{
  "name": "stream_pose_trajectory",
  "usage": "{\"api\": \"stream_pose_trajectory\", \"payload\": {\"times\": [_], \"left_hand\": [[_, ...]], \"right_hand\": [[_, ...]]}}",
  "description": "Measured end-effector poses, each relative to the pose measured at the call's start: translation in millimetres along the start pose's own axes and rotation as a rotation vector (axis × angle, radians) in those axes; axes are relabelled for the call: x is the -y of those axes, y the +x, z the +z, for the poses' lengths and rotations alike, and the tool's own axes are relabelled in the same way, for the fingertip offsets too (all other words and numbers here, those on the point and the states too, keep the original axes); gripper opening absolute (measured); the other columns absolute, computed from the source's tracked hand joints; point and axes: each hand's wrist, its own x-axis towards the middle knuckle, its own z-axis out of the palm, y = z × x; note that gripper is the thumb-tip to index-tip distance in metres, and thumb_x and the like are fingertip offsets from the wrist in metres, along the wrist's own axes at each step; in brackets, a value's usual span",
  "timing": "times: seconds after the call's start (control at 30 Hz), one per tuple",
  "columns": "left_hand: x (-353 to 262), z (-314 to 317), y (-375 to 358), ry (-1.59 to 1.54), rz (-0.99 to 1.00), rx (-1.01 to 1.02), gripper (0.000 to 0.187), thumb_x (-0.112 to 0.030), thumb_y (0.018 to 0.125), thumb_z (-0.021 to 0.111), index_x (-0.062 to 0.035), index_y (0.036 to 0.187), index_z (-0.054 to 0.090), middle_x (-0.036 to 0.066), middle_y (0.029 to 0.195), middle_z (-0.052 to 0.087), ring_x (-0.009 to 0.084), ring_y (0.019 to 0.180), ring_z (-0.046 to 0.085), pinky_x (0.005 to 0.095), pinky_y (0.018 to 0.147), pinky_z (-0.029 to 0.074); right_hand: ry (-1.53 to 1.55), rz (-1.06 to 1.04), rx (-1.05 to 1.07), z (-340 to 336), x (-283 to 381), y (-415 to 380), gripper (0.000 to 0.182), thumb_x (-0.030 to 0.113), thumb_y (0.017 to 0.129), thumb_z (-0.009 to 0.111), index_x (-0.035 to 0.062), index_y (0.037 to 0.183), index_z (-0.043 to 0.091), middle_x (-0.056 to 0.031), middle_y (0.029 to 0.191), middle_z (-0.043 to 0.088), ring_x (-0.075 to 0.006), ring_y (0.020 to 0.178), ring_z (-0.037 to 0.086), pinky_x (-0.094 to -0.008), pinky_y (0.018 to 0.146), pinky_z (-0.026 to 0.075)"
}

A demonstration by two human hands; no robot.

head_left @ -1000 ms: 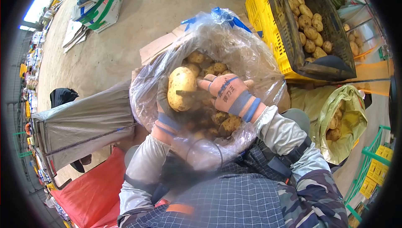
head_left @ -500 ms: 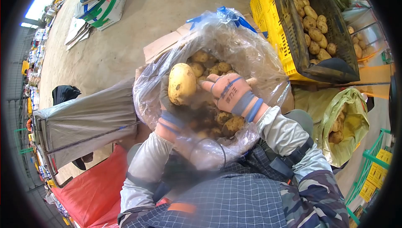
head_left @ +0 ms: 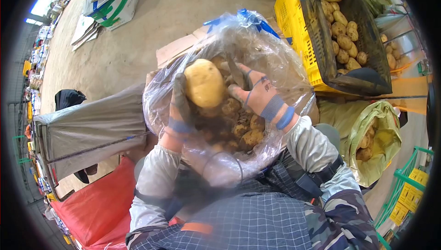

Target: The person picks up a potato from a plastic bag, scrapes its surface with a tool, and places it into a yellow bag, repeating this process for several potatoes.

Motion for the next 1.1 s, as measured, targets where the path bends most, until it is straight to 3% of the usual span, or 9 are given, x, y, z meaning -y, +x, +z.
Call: {"api": "stream_pose_trajectory", "payload": {"times": [0.1,0.2,0.3,0.37,0.4,0.67,0.77,0.87,1.1], "left_hand": [[-10,-1,3,0.018,0.026,0.205,0.054,-0.043,0.102,0.053,-0.0040,0.140,0.052,0.012,0.129,0.061,0.0213,0.115,0.061,0.0356,0.098,0.051],[-11,0,-2,-0.251,-0.092,0.334,0.053,-0.033,0.102,0.053,-0.0059,0.147,0.046,0.014,0.149,0.049,0.0253,0.134,0.050,0.0384,0.113,0.040],[37,-50,10,0.937,0.521,0.316,0.059,-0.036,0.102,0.055,-0.0025,0.148,0.042,0.013,0.147,0.048,0.0228,0.134,0.049,0.0382,0.112,0.041],[41,-55,7,1.139,0.610,0.288,0.061,-0.039,0.102,0.055,-0.0013,0.148,0.040,0.013,0.147,0.048,0.0226,0.134,0.049,0.0382,0.112,0.041],[32,-42,2,0.935,0.513,0.282,0.062,-0.040,0.103,0.053,-0.0013,0.149,0.040,0.013,0.147,0.049,0.0233,0.134,0.050,0.0383,0.113,0.040],[-25,8,-13,-0.274,-0.032,0.373,0.068,-0.050,0.101,0.054,-0.0050,0.150,0.040,0.012,0.146,0.051,0.0270,0.130,0.054,0.0414,0.108,0.046],[2,-10,-16,-0.900,-0.379,0.587,0.071,-0.056,0.098,0.055,-0.0073,0.148,0.044,0.011,0.141,0.055,0.0260,0.126,0.056,0.0411,0.106,0.048],[-1,-4,-23,-0.534,-0.307,0.257,0.072,-0.057,0.096,0.059,-0.0066,0.146,0.046,0.011,0.139,0.057,0.0253,0.124,0.057,0.0402,0.104,0.049],[-8,-6,-14,-0.372,-0.219,0.223,0.065,-0.054,0.102,0.049,-0.0071,0.146,0.047,0.011,0.137,0.057,0.0229,0.125,0.057,0.0386,0.103,0.050]], "right_hand": [[0.447,0.247,0.032,2,-8,-6,0.058,0.016,0.086,0.067,0.0088,0.143,0.054,-0.0227,0.111,0.070,-0.0362,0.096,0.069,-0.0391,0.087,0.055],[0.355,0.275,0.094,-4,9,-9,0.055,0.016,0.086,0.069,0.0065,0.139,0.056,-0.0209,0.110,0.071,-0.0321,0.098,0.069,-0.0382,0.088,0.054],[0.102,0.000,0.020,4,13,-13,0.052,0.017,0.086,0.070,0.0040,0.135,0.059,-0.0190,0.108,0.071,-0.0284,0.101,0.069,-0.0372,0.089,0.053],[-0.089,-0.103,-0.034,1,18,-16,0.051,0.017,0.086,0.070,0.0027,0.133,0.059,-0.0180,0.109,0.071,-0.0266,0.102,0.069,-0.0369,0.088,0.054],[-0.190,-0.159,-0.065,-2,20,-14,0.050,0.017,0.086,0.070,0.0021,0.133,0.059,-0.0175,0.109,0.072,-0.0257,0.102,0.069,-0.0367,0.088,0.054],[0.662,0.156,0.119,-7,23,-11,0.054,0.013,0.085,0.070,0.0012,0.136,0.057,-0.0186,0.113,0.070,-0.0279,0.102,0.069,-0.0369,0.089,0.053],[0.186,-0.054,0.041,-2,20,-14,0.055,0.014,0.083,0.071,0.0038,0.135,0.058,-0.0213,0.116,0.069,-0.0322,0.100,0.068,-0.0384,0.087,0.053],[-0.255,-0.188,-0.029,-8,19,-17,0.054,0.015,0.081,0.071,0.0068,0.134,0.059,-0.0222,0.115,0.068,-0.0361,0.099,0.067,-0.0408,0.086,0.054],[-0.778,-0.213,0.347,-8,46,-24,0.026,0.014,0.082,0.063,0.0126,0.108,0.064,-0.0099,0.093,0.067,-0.0316,0.089,0.068,-0.0448,0.078,0.054]]}}
